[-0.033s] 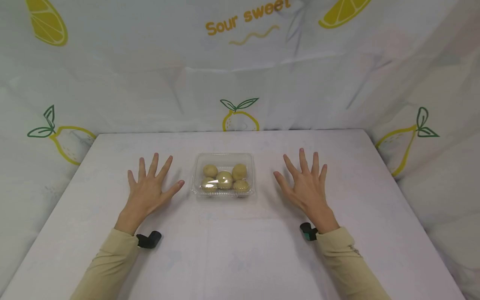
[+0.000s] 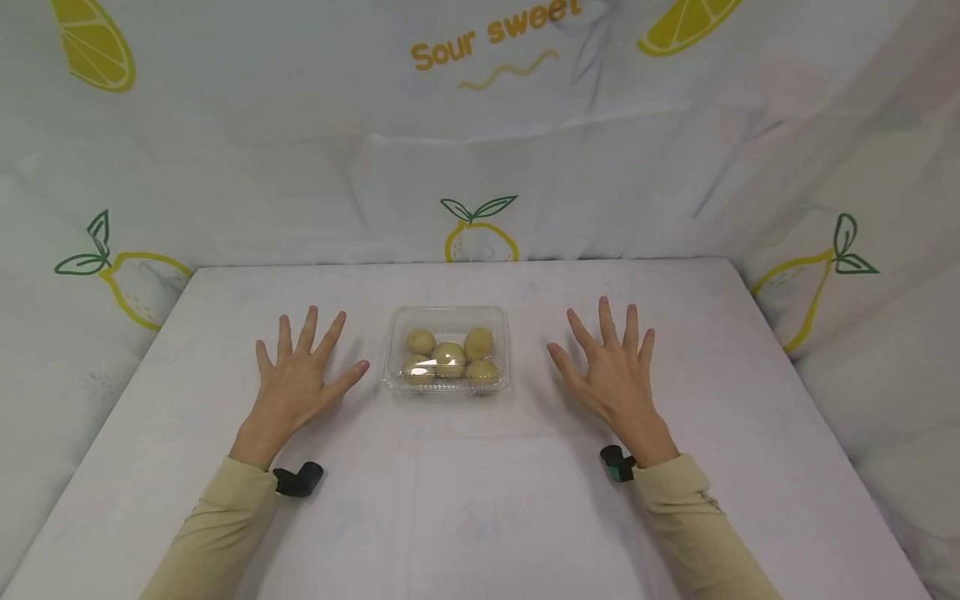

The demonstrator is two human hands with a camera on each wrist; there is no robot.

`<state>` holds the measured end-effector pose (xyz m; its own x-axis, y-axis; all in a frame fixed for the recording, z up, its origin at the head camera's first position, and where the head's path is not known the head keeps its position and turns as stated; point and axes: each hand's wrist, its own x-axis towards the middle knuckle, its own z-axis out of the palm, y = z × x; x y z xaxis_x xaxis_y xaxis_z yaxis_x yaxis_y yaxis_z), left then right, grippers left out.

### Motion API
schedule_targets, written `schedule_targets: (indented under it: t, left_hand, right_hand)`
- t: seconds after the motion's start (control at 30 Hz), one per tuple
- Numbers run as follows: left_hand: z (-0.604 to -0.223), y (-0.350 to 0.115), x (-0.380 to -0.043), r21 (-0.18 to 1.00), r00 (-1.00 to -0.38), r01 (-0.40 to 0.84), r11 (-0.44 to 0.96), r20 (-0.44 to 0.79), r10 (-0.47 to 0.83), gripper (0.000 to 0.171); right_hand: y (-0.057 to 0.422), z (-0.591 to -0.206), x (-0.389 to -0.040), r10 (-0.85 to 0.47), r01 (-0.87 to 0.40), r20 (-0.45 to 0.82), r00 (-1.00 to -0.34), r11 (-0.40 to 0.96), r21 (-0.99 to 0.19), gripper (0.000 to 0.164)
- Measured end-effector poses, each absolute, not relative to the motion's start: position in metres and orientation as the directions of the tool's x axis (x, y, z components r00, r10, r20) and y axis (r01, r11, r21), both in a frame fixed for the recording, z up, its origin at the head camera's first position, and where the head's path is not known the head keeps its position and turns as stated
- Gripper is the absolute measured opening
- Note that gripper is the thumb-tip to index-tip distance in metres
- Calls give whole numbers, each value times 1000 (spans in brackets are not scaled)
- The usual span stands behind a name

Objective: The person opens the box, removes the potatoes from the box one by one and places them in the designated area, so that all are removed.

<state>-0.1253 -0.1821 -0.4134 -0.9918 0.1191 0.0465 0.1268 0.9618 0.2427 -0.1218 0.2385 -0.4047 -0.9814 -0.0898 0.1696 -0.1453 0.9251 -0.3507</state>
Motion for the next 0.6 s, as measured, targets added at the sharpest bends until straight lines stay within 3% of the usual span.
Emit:
schedule_targets:
  t: [0.6]
  left_hand:
    - [-414,-178,-124,241,-989,146,960,52,138,89]
  right_hand:
    - [242,-405,-120,-92,-150,171,-981,918,-367,73]
